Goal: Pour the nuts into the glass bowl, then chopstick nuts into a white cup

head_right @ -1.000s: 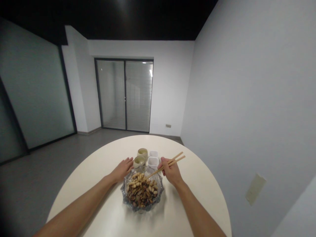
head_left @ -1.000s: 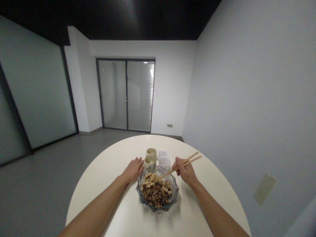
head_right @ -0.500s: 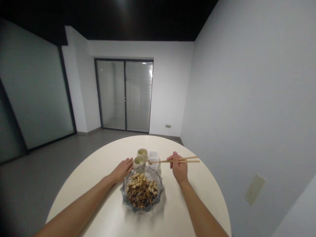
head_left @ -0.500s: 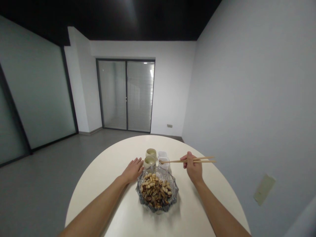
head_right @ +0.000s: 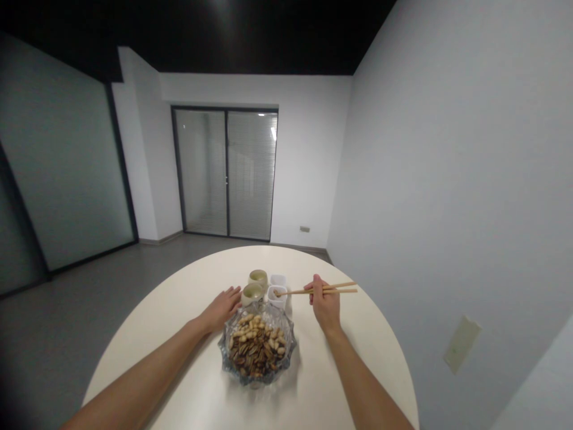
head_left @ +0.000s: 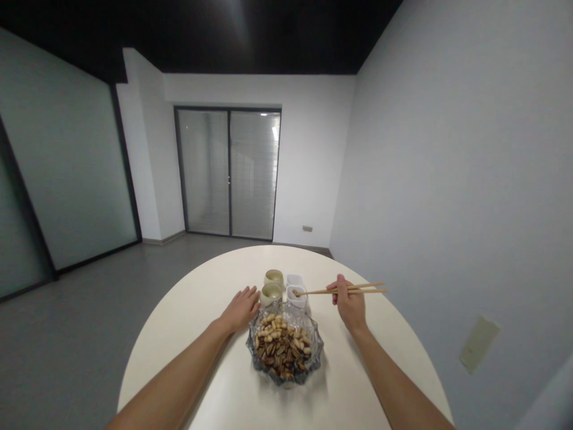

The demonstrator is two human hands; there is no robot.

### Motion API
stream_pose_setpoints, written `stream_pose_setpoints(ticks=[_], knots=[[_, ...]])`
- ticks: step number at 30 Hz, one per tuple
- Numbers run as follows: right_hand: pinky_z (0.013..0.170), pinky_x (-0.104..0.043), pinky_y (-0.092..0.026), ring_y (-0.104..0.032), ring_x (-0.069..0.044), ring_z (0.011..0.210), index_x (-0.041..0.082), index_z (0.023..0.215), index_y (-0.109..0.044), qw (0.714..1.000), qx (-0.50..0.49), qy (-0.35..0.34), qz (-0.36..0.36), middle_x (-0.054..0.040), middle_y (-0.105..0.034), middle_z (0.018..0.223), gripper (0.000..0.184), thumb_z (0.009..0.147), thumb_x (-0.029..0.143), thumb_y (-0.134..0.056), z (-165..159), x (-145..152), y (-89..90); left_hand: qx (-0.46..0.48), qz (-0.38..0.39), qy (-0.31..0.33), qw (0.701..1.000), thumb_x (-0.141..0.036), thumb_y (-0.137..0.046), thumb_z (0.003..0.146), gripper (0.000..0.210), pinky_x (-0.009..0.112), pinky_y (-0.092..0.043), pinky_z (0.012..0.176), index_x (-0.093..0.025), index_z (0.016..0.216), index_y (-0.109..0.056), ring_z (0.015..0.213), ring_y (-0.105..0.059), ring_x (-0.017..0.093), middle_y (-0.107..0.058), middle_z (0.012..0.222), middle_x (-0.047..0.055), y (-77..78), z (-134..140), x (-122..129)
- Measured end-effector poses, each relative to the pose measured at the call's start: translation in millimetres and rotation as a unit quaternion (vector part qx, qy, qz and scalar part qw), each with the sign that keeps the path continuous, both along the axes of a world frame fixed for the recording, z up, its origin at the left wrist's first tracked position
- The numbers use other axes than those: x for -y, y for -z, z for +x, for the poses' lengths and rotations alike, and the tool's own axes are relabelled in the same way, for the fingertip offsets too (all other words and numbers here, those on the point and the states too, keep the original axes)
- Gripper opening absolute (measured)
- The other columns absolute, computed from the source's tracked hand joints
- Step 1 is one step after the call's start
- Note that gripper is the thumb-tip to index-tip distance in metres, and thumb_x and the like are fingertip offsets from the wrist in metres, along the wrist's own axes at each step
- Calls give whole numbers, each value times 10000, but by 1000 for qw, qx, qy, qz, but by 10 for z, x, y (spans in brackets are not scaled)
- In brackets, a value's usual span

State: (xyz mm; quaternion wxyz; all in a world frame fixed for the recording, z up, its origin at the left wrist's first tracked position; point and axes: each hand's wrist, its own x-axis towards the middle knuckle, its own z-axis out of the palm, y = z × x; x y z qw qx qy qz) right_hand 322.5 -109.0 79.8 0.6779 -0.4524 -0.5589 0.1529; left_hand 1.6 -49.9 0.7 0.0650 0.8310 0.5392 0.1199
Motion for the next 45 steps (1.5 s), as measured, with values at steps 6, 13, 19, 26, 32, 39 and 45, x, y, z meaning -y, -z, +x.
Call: stream_pose_setpoints(ticks=[6, 13, 19, 26, 32, 39, 45], knots=[[378, -235, -389, -496, -132, 382, 166, 600, -723, 1000, -6, -1, -5, -8, -522, 413, 784, 857, 884, -540, 2, -12, 5, -2, -7, -8, 1000, -354, -390, 1096, 541, 526, -240, 1289, -163, 1598, -449, 1587, -271, 350, -348, 1703, 141, 11, 1, -8], [381, -231, -378, -477, -122, 376, 165, 580, -725, 1000, -16, 8, 15, -7, -504, 400, 797, 871, 880, -528, 35, 17, -35, -5, -7, -4, 1000, -350, -379, 1103, 543, 531, -240, 1285, -151, 1605, -440, 1588, -265, 359, -340, 1704, 155, 2, 2, 2], [348, -215, -302, -406, -99, 333, 178, 505, -669, 997, -6, -75, 4, 7, -443, 351, 814, 861, 895, -519, 29, 82, -73, -2, -7, -6, 1000, -351, -390, 1106, 535, 522, -237, 1288, -158, 1602, -444, 1588, -267, 352, -344, 1703, 151, -6, 12, 5], [352, -210, -259, -373, -90, 329, 175, 502, -666, 986, 53, -140, -74, 16, -422, 344, 851, 823, 942, -486, -38, 104, -68, 2, -2, -4, 1000, -350, -396, 1098, 532, 543, -248, 1281, -156, 1590, -457, 1583, -280, 359, -353, 1698, 154, 24, 0, -25], [379, -222, -262, -357, -92, 344, 177, 527, -684, 978, 86, -163, -97, 26, -409, 349, 831, 851, 913, -473, -86, 116, -46, 13, 10, -3, 1000, -351, -410, 1089, 518, 544, -258, 1277, -186, 1576, -477, 1578, -294, 351, -376, 1688, 145, 65, -7, -44], [387, -228, -275, -375, -97, 354, 182, 540, -688, 973, 104, -170, -119, 27, -421, 363, 785, 885, 856, -483, -121, 128, -21, -4, 3, -2, 1000, -353, -385, 1099, 537, 524, -254, 1281, -149, 1590, -459, 1582, -282, 358, -354, 1697, 160, 6, 9, -6], [372, -224, -271, -372, -96, 339, 182, 556, -694, 971, 100, -175, -125, 32, -421, 356, 765, 880, 848, -502, -118, 118, -12, 1, 1, -3, 1000, -362, -387, 1098, 528, 543, -257, 1276, -178, 1588, -458, 1585, -277, 350, -354, 1699, 147, 7, 6, -6]])
